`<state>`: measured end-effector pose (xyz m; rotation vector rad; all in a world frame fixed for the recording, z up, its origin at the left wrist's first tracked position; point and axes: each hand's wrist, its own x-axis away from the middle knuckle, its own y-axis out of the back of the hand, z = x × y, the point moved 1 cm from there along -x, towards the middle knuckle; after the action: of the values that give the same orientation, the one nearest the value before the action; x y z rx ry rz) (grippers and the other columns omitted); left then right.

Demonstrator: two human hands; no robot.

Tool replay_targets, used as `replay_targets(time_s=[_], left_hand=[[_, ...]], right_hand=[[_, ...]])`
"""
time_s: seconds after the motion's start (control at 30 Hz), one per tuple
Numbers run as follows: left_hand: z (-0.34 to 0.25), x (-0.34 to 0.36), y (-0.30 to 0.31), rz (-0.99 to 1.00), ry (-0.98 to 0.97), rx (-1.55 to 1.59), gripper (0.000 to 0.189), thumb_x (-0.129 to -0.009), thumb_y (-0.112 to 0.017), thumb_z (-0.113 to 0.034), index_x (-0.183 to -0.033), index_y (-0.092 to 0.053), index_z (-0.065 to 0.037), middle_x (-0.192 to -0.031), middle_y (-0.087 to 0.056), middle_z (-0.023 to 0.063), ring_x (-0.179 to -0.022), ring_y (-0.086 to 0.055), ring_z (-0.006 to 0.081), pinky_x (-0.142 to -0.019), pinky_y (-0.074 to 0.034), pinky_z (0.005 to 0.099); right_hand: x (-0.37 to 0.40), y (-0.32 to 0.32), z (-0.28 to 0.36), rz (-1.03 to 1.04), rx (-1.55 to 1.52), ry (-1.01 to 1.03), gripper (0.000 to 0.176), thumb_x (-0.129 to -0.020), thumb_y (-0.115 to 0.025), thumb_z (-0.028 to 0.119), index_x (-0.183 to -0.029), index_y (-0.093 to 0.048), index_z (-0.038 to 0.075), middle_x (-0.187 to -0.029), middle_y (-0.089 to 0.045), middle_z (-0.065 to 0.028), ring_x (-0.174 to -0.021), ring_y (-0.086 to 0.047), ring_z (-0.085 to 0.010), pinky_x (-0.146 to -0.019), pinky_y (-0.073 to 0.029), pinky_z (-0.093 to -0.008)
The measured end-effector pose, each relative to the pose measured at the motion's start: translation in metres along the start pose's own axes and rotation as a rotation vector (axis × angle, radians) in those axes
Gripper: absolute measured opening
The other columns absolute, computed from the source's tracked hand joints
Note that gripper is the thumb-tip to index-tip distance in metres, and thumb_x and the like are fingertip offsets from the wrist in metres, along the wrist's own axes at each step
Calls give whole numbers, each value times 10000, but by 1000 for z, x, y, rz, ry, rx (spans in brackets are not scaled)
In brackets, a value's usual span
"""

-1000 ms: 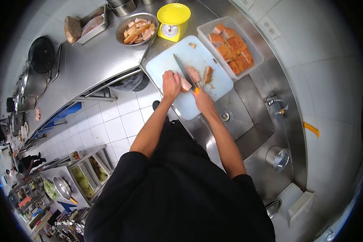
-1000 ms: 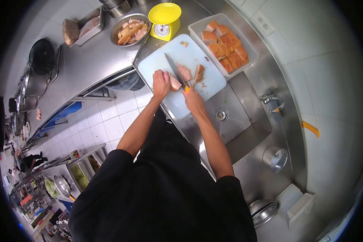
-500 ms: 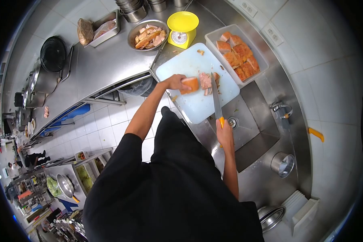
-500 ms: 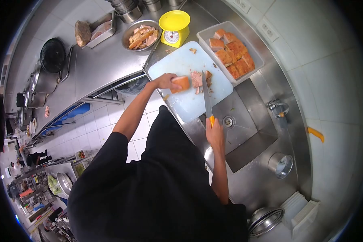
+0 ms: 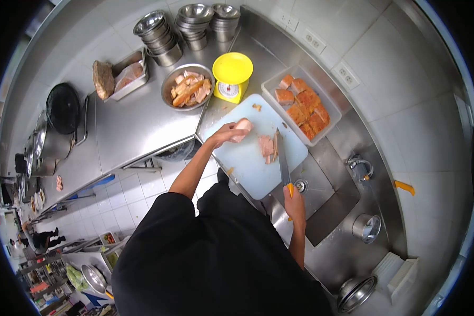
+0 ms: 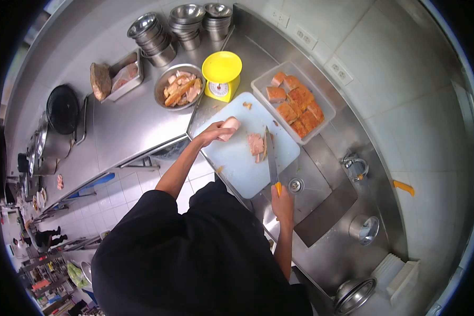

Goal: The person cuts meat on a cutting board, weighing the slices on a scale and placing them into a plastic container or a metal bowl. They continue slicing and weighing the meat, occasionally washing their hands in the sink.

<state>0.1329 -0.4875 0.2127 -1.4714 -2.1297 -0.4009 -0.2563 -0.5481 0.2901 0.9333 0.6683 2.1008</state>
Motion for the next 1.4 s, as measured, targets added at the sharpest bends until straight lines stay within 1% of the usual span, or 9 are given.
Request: replay_targets(time_s=[0.1,0.3,0.4,0.6,0.83,1.03,1.23,1.27,1.4], left_hand=[[-46,-7,29,-27,-270,291,842,-808,-820,-467,-1416,-508,25,-1249,-644,123,-1132,-635,194,-942,-515,354],[-161,-100,131,-441,-387,-459,952,-709,-856,-496,-1404,-498,47,-1294,-645,194,-1195,-641,292,-1021,-506,371],[-199,-103,132,-462,-352,-743,938,-675,-856,-525,-1350,-542,46,-1292,-652,237,-1206,-647,337,-1023,-514,391],[-178,-155,135,-627,-483,-987,868,-688,-855,-527,-1319,-578,1,-1311,-626,227,-1205,-604,389,-1042,-497,444],[-168,-151,128,-689,-421,-994,901,-695,-858,-521,-1380,-529,-38,-1351,-567,205,-1272,-541,382,-1055,-470,482],[-175,-134,117,-667,-374,-1024,1031,-667,-875,-545,-1469,-426,-78,-1404,-487,194,-1328,-469,400,-1077,-409,553],[-166,-170,139,-642,-415,-1049,942,-690,-854,-546,-1388,-515,-11,-1350,-562,228,-1255,-557,412,-1050,-463,476],[-171,-170,141,-616,-434,-1089,896,-690,-859,-536,-1315,-582,43,-1273,-637,248,-1161,-639,404,-981,-516,424],[-204,-137,117,-329,-246,-588,836,-742,-859,-498,-1294,-598,72,-1202,-683,215,-1065,-694,324,-916,-546,379]], right_hand=[[0,-5,25,-16,-33,-46,460,-1020,-536,421,-1025,-588,-36,-961,-667,-322,-973,-624,-528,-802,-477,-559],[10,-30,50,-47,-89,-125,463,-1013,-544,428,-1064,-600,-29,-998,-675,-318,-989,-624,-531,-830,-479,-565],[16,-43,47,-53,-41,-145,474,-1011,-542,437,-1080,-600,-29,-1010,-677,-317,-992,-627,-530,-842,-482,-564],[30,-59,49,-71,-102,-179,492,-1009,-540,457,-1063,-599,-28,-996,-679,-320,-984,-632,-532,-833,-490,-563],[35,-73,57,-75,-125,-221,490,-1009,-551,464,-1058,-595,-22,-973,-674,-336,-982,-637,-532,-834,-483,-565],[27,-79,69,-61,-198,-213,490,-1005,-555,472,-1114,-605,-3,-980,-667,-352,-1022,-630,-525,-866,-485,-560],[23,-90,64,-121,-138,-197,498,-1003,-568,453,-1131,-616,-27,-945,-683,-325,-943,-659,-507,-821,-506,-528],[24,-91,63,-127,-125,-194,498,-1003,-566,456,-1132,-615,-22,-945,-682,-328,-944,-658,-509,-823,-506,-531],[29,-86,67,-86,-100,-237,493,-995,-572,473,-1085,-605,-12,-937,-682,-329,-943,-653,-521,-822,-506,-546]])
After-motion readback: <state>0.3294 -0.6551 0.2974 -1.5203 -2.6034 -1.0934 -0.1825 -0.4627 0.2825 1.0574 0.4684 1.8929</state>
